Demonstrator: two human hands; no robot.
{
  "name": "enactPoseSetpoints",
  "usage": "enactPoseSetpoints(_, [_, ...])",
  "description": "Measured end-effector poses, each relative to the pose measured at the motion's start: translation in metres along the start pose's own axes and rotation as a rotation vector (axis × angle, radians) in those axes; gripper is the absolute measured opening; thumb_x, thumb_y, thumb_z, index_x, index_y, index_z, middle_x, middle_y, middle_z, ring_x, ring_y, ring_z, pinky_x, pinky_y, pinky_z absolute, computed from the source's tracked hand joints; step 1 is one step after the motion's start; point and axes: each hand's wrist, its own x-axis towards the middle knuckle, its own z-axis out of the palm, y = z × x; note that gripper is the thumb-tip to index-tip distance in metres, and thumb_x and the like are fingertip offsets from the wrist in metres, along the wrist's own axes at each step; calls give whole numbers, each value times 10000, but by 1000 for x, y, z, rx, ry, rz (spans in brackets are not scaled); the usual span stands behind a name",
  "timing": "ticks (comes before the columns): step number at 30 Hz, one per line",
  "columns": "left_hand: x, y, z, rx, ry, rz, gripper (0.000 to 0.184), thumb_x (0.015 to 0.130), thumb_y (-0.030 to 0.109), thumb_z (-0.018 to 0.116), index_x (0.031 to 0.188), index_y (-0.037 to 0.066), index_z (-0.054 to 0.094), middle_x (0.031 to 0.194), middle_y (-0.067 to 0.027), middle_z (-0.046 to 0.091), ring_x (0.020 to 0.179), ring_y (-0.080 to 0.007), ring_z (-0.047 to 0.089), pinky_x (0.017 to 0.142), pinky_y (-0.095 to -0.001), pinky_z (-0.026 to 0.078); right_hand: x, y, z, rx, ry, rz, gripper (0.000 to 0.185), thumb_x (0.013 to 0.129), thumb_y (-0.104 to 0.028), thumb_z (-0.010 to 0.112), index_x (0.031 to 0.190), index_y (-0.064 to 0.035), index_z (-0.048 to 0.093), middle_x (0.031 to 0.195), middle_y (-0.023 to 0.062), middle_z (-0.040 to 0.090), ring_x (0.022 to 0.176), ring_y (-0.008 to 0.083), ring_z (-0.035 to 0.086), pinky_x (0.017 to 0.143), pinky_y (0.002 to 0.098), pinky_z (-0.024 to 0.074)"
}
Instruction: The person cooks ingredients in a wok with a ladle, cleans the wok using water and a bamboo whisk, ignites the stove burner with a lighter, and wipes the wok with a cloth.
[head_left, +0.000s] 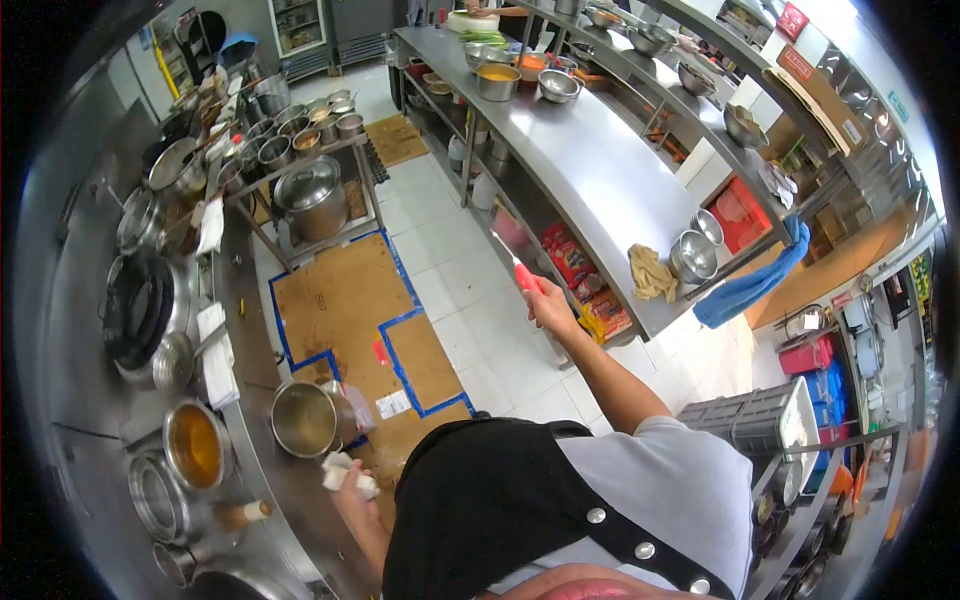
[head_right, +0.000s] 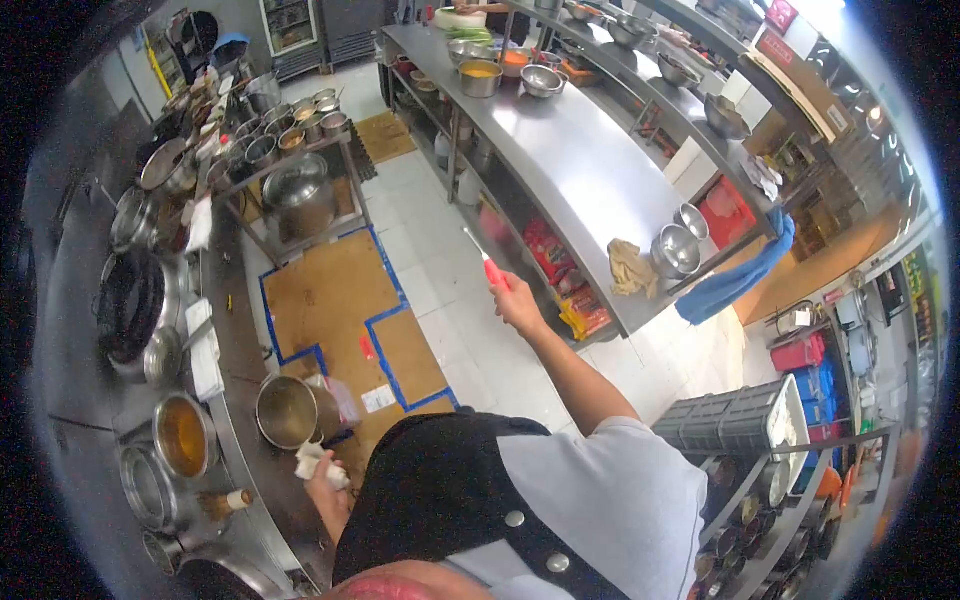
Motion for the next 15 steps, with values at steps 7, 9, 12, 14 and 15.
enactPoseSetpoints(7, [38, -49, 71, 512, -93, -161, 329, 838, 6, 738, 1160, -23, 678, 1029, -122, 717, 831, -264, 721, 710, -387, 575, 120, -57, -77, -127, 139, -321, 656, 956, -236, 633, 1523, 39, 453, 992, 148, 727, 743, 197, 681, 711, 363, 554])
enactPoseSetpoints(9, [53, -49, 94, 545, -94, -144, 300, 859, 100, 750, 1125, -31, 703, 1037, -126, 728, 844, -256, 722, 732, -399, 563, 140, -96, -105, -170, 232, -328, 603, 959, -245, 656, 1484, 13, 511, 1002, 201, 734, 800, 242, 709, 785, 386, 564])
enactPoseSetpoints(12, [97, -20, 162, 681, -142, -165, 308, 876, 85, 744, 1159, -28, 695, 1030, -97, 729, 889, -215, 694, 805, -357, 535, 183, -140, -151, -363, 469, -586, 506, 964, -259, 659, 1415, -41, 587, 1101, 256, 734, 933, 370, 738, 867, 444, 560])
enactPoseSetpoints(14, [160, -23, 207, 605, -253, -2, 323, 889, 112, 754, 1184, -3, 684, 1069, -101, 726, 928, -205, 687, 818, -354, 531, 190, -182, -178, -509, 611, -590, 458, 970, -270, 657, 1371, -53, 618, 1147, 270, 716, 1040, 433, 703, 912, 475, 543])
enactPoseSetpoints(15, [191, -22, 250, 554, -322, 124, 341, 889, 120, 763, 1203, 17, 679, 1105, -115, 726, 940, -205, 689, 807, -360, 534, 204, -215, -198, -608, 702, -641, 443, 974, -271, 652, 1359, -54, 626, 1165, 264, 711, 1055, 433, 697, 924, 479, 540])
